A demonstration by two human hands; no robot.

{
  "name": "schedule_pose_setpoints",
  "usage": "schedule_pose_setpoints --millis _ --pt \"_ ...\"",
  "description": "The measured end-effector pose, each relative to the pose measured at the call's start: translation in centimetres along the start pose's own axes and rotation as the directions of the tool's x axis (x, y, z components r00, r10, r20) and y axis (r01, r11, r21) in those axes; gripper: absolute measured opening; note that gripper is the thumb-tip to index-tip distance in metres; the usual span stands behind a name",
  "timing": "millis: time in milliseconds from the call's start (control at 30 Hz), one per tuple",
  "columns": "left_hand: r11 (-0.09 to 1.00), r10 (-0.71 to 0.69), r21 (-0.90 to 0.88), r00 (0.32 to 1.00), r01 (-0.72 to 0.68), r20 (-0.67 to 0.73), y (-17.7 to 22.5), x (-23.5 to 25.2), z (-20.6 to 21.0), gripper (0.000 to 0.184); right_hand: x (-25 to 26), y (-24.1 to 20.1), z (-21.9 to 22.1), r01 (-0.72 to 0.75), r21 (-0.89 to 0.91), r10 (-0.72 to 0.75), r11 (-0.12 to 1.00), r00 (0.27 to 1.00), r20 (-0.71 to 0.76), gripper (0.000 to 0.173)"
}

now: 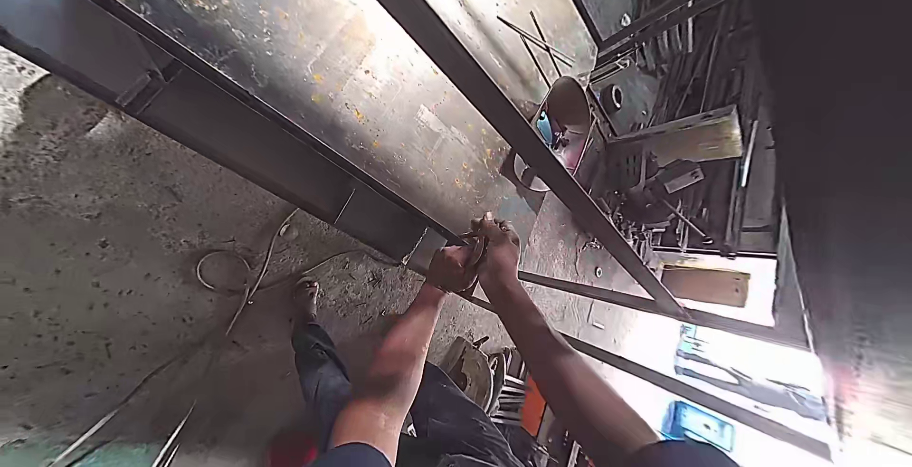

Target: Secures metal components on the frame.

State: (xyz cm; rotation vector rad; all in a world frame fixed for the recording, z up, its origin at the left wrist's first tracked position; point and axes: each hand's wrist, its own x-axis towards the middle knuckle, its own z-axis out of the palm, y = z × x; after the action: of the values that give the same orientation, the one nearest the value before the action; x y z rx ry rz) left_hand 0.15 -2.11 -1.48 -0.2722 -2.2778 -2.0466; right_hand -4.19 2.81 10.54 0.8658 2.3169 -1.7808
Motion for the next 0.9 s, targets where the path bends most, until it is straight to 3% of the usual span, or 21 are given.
schedule_pose_setpoints --millis 33,67,100,167,200,233,300,367,433,533,567,600,633,667,700,800,900 --pt "0.998 -0.051 -0.028 0.997 0.053 0.059 0.2 -0.7 -0.2 0.03 -0.7 0.6 0.6 -0.004 0.0 0.004 1.0 0.996 -0.092 0.019" --pt "0.999 -0.032 -0.035 0.999 0.034 0.037 0.0 -1.3 0.2 0.027 -1.0 1.2 0.0 -0.001 -0.072 -0.005 0.997 0.996 -0.086 0.023" --pt "0.999 -0.013 -0.035 1.0 0.014 0.025 -0.2 -0.7 0.3 0.027 -0.3 1.2 -1.2 0.056 -0.204 -0.054 0.977 0.998 0.016 0.029" --pt "0.999 0.009 -0.048 1.0 -0.008 0.011 0.6 -0.4 0.1 0.026 0.8 0.6 -4.6 0.253 -0.461 -0.134 0.851 0.952 0.274 0.06" --pt "0.999 0.012 -0.05 1.0 -0.012 0.01 0.8 -0.4 -0.3 0.03 0.9 -0.4 -5.9 0.401 -0.54 -0.193 0.74 0.895 0.401 0.074" --pt "0.999 0.015 -0.044 1.0 -0.014 0.015 0.9 -0.5 -0.5 0.037 0.8 -1.3 -7.0 0.553 -0.57 -0.246 0.608 0.814 0.526 0.077" --pt "0.999 0.022 -0.037 1.0 -0.022 0.013 0.7 -0.5 -0.5 0.044 1.0 -2.2 -8.4 0.776 -0.523 -0.295 0.351 0.622 0.725 0.052" --pt "0.999 0.026 -0.044 1.0 -0.026 0.001 0.6 -1.0 0.1 0.041 0.6 -2.9 -8.8 0.846 -0.504 -0.266 0.173 0.533 0.804 0.037" --pt "0.998 0.061 -0.017 0.998 -0.061 -0.034 -0.2 -0.8 0.4 0.045 2.0 -3.1 -8.6 0.899 -0.437 -0.309 0.02 0.421 0.853 0.036" --pt "0.997 0.071 0.039 0.997 -0.07 -0.019 -1.0 -1.1 0.9 0.037 4.2 -3.5 -8.0 0.924 -0.342 -0.28 -0.172 0.287 0.916 0.055" --pt "0.998 0.048 0.029 0.999 -0.049 0.006 -1.0 -1.0 0.9 0.036 4.6 -4.0 -7.4 0.933 -0.315 -0.242 -0.172 0.27 0.932 0.056" --pt "1.0 0.026 0.002 0.999 -0.026 0.021 -1.0 -1.0 0.8 0.037 4.4 -4.9 -6.5 0.931 -0.336 -0.145 -0.14 0.317 0.937 0.055" --pt "1.0 0.012 -0.021 1.0 -0.011 0.028 -1.1 -0.9 0.9 0.037 3.2 -6.9 -5.0 0.903 -0.421 0.023 -0.083 0.424 0.905 0.052" --pt "0.999 0.015 -0.034 0.999 -0.014 0.03 -1.3 -0.7 0.9 0.035 2.7 -8.1 -4.0 0.878 -0.475 0.119 -0.066 0.479 0.87 0.051" --pt "0.999 0.027 -0.033 0.999 -0.025 0.036 -1.5 -0.7 0.9 0.034 2.8 -8.1 -4.1 0.872 -0.486 0.143 -0.049 0.488 0.861 0.053" --pt "0.996 0.084 -0.009 0.996 -0.084 0.022 -1.9 -0.8 1.3 0.037 5.8 -2.9 -8.7 0.954 -0.292 -0.189 -0.069 0.275 0.943 0.062" --pt "0.996 0.084 -0.03 0.996 -0.084 -0.008 -1.9 -0.9 1.6 0.04 5.0 -3.4 -9.3 0.947 -0.311 -0.164 -0.085 0.294 0.941 0.052"
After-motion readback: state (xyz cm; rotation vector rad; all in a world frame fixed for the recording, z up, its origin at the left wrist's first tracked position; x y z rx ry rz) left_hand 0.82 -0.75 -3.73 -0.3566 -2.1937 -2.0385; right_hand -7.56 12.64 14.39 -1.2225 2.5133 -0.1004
